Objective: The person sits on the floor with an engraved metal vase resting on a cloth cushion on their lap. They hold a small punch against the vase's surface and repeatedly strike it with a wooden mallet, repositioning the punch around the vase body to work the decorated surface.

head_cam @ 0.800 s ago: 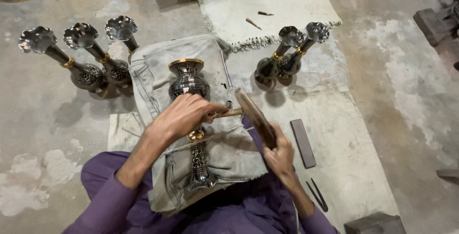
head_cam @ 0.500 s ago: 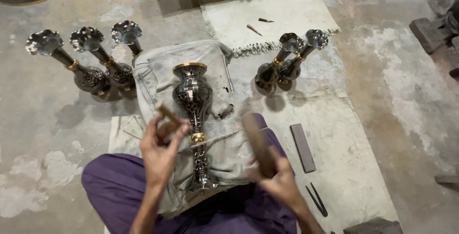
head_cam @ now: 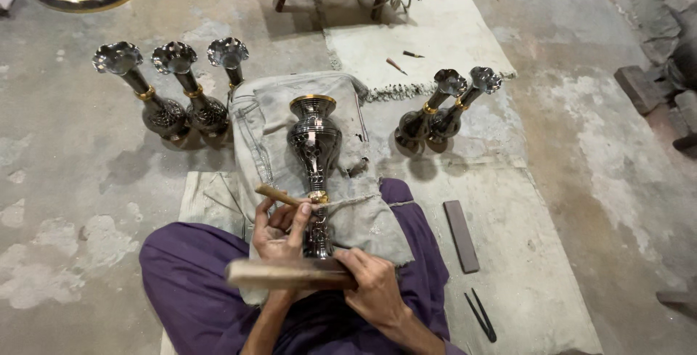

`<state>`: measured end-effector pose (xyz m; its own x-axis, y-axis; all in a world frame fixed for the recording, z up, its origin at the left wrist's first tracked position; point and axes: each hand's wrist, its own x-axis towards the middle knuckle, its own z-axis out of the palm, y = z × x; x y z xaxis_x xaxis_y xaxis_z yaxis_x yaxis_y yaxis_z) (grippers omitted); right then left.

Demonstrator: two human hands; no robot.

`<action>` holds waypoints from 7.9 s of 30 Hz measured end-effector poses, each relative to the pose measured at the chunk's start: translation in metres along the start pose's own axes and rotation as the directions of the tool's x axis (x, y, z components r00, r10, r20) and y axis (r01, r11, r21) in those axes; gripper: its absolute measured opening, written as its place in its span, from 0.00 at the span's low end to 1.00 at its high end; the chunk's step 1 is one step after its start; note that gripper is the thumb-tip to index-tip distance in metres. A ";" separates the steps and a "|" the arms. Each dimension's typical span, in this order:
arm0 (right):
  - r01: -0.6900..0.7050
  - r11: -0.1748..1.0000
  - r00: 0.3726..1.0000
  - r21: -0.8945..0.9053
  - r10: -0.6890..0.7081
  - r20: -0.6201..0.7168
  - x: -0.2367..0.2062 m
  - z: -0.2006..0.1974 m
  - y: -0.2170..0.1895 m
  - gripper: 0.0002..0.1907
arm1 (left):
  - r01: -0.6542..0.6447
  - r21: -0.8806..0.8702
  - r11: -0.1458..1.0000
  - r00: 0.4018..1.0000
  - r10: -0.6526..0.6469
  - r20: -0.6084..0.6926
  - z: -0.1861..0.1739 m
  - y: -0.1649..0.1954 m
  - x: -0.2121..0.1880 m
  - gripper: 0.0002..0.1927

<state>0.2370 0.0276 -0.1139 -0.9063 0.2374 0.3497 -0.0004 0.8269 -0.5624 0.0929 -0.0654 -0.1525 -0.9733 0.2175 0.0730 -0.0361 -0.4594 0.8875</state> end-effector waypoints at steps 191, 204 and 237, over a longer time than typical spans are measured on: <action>-0.137 0.990 0.982 -0.045 0.129 -0.141 0.106 -0.117 0.104 0.25 | -0.518 0.545 0.659 0.627 -0.141 0.766 0.046 0.057 0.117 0.27; -0.105 0.687 0.945 0.719 0.294 -0.143 0.039 -0.057 0.106 0.14 | -0.571 0.472 0.672 0.580 -0.076 0.811 0.043 0.059 0.137 0.26; -0.212 0.970 0.940 -0.121 0.169 -0.297 0.059 -0.107 0.074 0.18 | -0.732 0.338 0.592 0.448 0.044 0.893 0.039 0.058 0.139 0.20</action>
<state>0.2283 0.1569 -0.0547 -0.7260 0.5143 0.4565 0.2431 0.8129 -0.5292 -0.0357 -0.0287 -0.0731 -0.2356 0.8462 0.4779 0.7674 -0.1397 0.6257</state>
